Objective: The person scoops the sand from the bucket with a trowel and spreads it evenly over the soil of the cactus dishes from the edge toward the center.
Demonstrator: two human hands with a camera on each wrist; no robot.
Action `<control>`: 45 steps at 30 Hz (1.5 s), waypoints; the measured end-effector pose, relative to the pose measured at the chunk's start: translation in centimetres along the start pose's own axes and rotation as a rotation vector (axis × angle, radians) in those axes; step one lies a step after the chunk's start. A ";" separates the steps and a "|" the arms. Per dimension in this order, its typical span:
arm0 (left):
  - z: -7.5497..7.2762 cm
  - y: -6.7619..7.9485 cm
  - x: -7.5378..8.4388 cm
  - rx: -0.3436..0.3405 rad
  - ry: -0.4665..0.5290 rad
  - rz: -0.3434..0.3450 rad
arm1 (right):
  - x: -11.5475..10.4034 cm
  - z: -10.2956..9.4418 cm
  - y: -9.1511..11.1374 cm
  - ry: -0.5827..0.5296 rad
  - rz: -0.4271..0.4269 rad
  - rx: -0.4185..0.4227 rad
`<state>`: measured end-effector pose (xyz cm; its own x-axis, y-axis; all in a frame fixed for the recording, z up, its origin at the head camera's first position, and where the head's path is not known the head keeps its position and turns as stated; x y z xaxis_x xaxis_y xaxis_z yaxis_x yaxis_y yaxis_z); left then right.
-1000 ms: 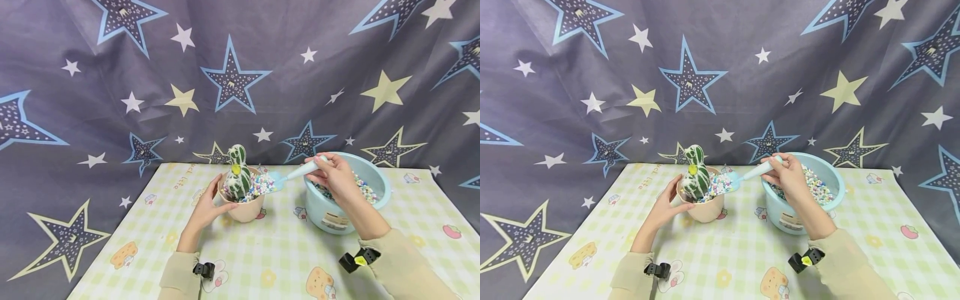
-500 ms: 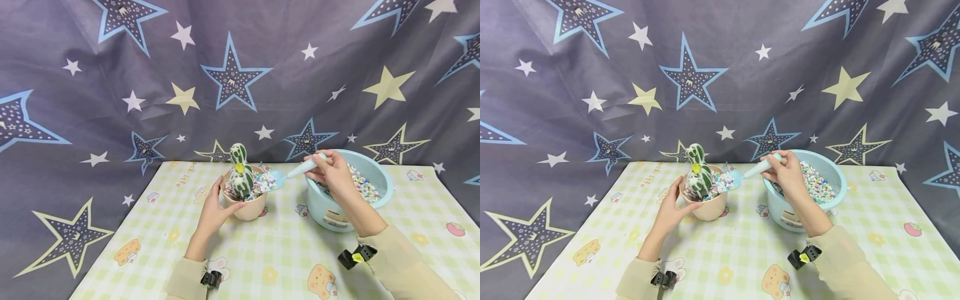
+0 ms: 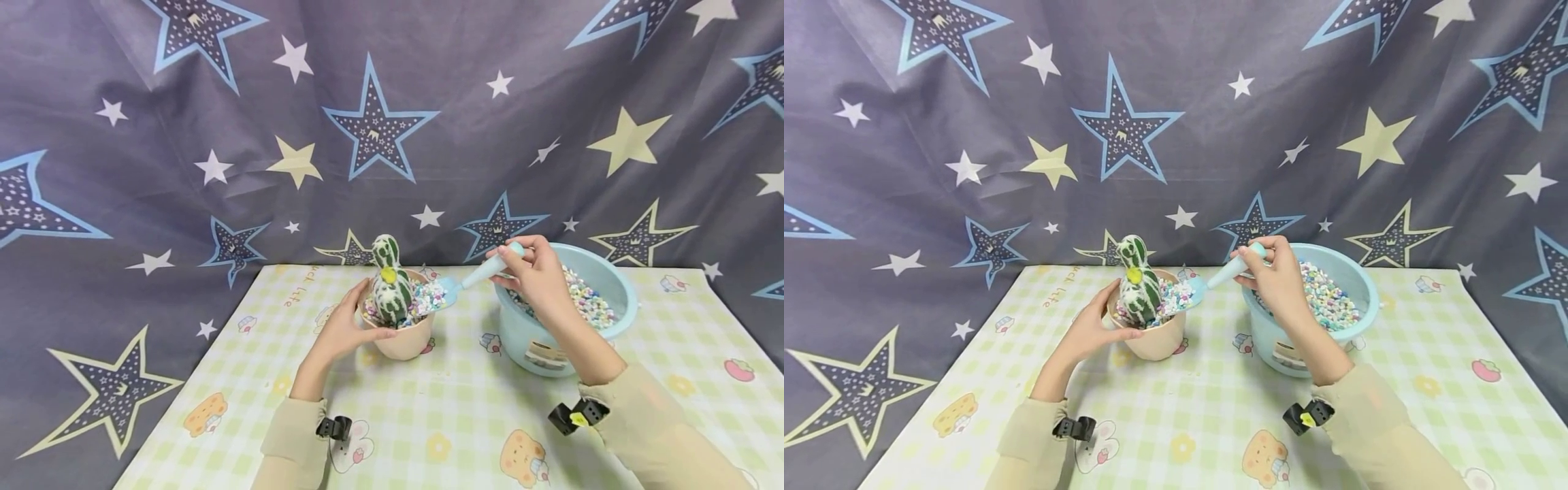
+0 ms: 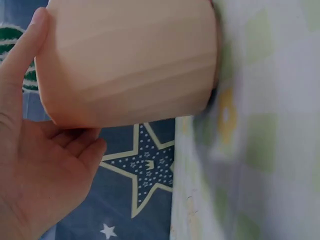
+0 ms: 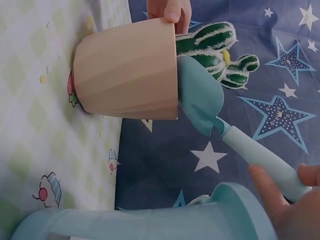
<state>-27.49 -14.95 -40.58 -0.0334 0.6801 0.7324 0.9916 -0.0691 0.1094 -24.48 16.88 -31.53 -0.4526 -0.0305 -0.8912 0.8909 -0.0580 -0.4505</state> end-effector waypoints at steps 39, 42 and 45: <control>-0.8 0.2 -0.1 -0.027 0.040 -0.038 | -1.5 2.0 0.9 0.111 -0.120 -0.020; -0.7 0.5 0.1 -0.008 0.032 -0.034 | -1.7 2.4 0.9 0.137 -0.121 -0.018; -0.7 0.8 0.2 0.011 0.016 -0.049 | -1.8 2.8 0.7 0.151 -0.120 -0.016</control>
<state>-26.84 -15.40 -39.88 -0.0841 0.6708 0.7368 0.9900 -0.0276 0.1382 -23.16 14.14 -30.08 -0.5461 0.1260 -0.8282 0.8318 -0.0362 -0.5539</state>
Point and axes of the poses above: each hand's wrist, its own y-axis away from the middle knuckle, its own z-axis out of the palm, x = y × z, the point moved 3 cm from there along -y, towards the middle knuckle, and after that the axes turned 15 degrees about -z, right-handed, at the moved point
